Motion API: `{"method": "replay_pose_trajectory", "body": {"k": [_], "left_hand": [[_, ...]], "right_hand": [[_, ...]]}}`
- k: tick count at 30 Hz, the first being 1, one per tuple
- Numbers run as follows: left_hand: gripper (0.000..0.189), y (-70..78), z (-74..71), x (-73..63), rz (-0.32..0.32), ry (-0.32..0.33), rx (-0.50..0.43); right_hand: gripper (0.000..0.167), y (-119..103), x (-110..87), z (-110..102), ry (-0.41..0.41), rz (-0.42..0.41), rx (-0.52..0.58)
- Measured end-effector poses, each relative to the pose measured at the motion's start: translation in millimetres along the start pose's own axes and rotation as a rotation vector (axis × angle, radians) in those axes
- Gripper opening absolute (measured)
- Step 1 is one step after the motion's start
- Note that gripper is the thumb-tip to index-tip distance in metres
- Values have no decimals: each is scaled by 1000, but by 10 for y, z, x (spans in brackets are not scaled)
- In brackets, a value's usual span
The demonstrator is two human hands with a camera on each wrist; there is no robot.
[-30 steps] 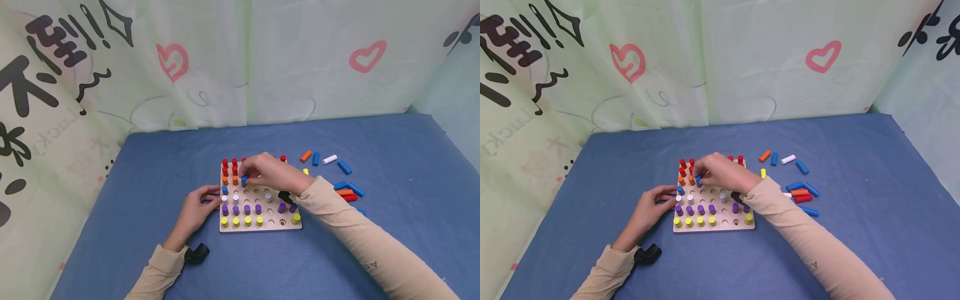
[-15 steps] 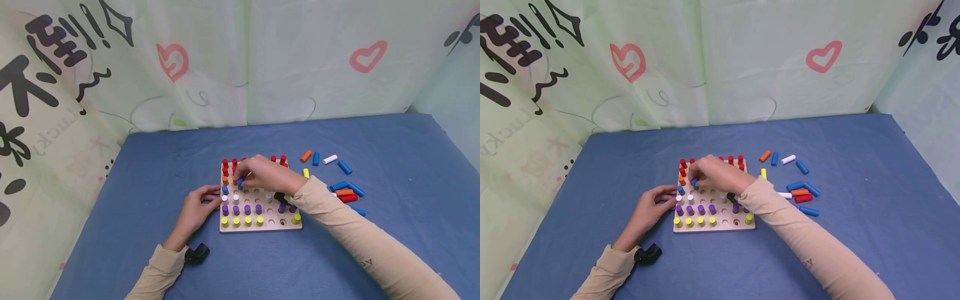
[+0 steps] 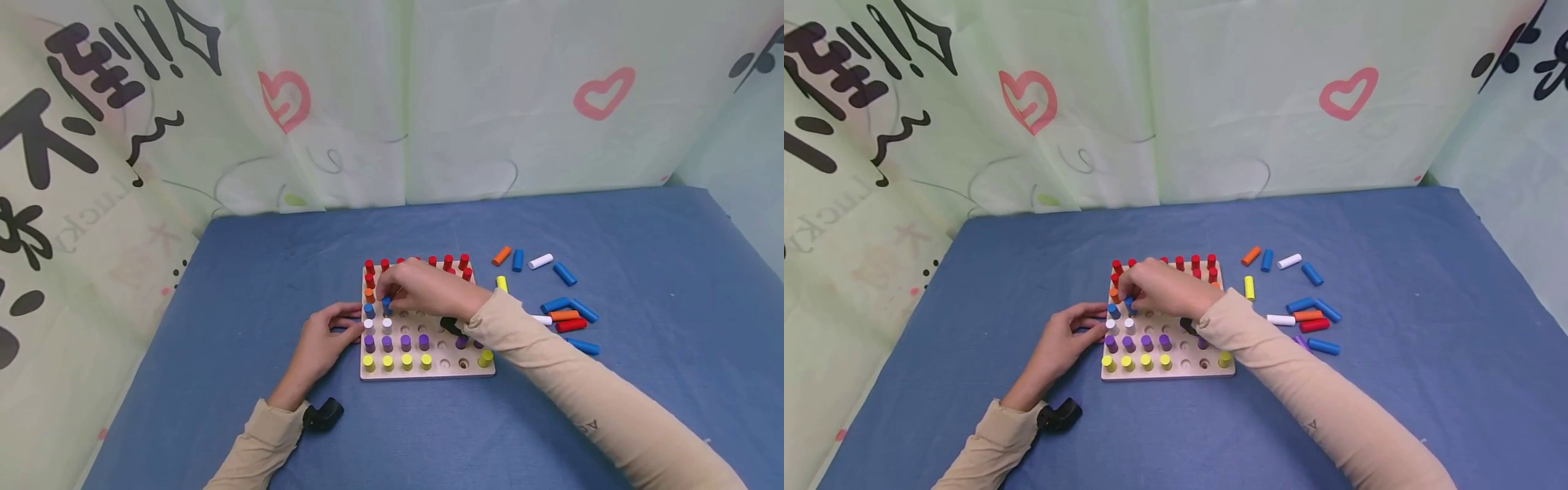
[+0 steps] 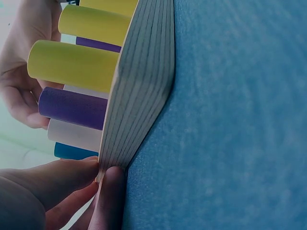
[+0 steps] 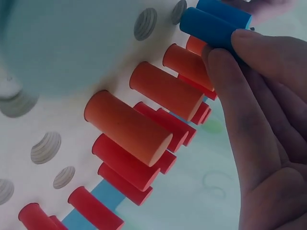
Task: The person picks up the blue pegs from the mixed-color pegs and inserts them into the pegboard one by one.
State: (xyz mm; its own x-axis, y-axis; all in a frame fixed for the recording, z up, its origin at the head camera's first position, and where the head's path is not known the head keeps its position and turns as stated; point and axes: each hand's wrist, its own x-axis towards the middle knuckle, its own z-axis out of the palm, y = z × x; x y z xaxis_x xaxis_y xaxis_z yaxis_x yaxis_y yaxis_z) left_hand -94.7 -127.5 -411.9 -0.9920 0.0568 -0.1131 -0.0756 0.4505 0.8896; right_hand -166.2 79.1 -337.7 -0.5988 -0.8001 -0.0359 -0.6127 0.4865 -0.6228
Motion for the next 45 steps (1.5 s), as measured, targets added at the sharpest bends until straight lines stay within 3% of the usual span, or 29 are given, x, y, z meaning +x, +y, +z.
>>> {"method": "replay_pose_trajectory", "body": {"k": [25,35,45], "left_hand": [[37,8,18,-1,-14,-3,28],[37,-2,17,1,-9,2,25],[37,-13,14,10,-15,3,14]], "right_hand": [[12,-20,54,107,-72,57,-80],[15,1,52,106,-58,39,-108],[17,5,11,47,-8,22,-69]]}}
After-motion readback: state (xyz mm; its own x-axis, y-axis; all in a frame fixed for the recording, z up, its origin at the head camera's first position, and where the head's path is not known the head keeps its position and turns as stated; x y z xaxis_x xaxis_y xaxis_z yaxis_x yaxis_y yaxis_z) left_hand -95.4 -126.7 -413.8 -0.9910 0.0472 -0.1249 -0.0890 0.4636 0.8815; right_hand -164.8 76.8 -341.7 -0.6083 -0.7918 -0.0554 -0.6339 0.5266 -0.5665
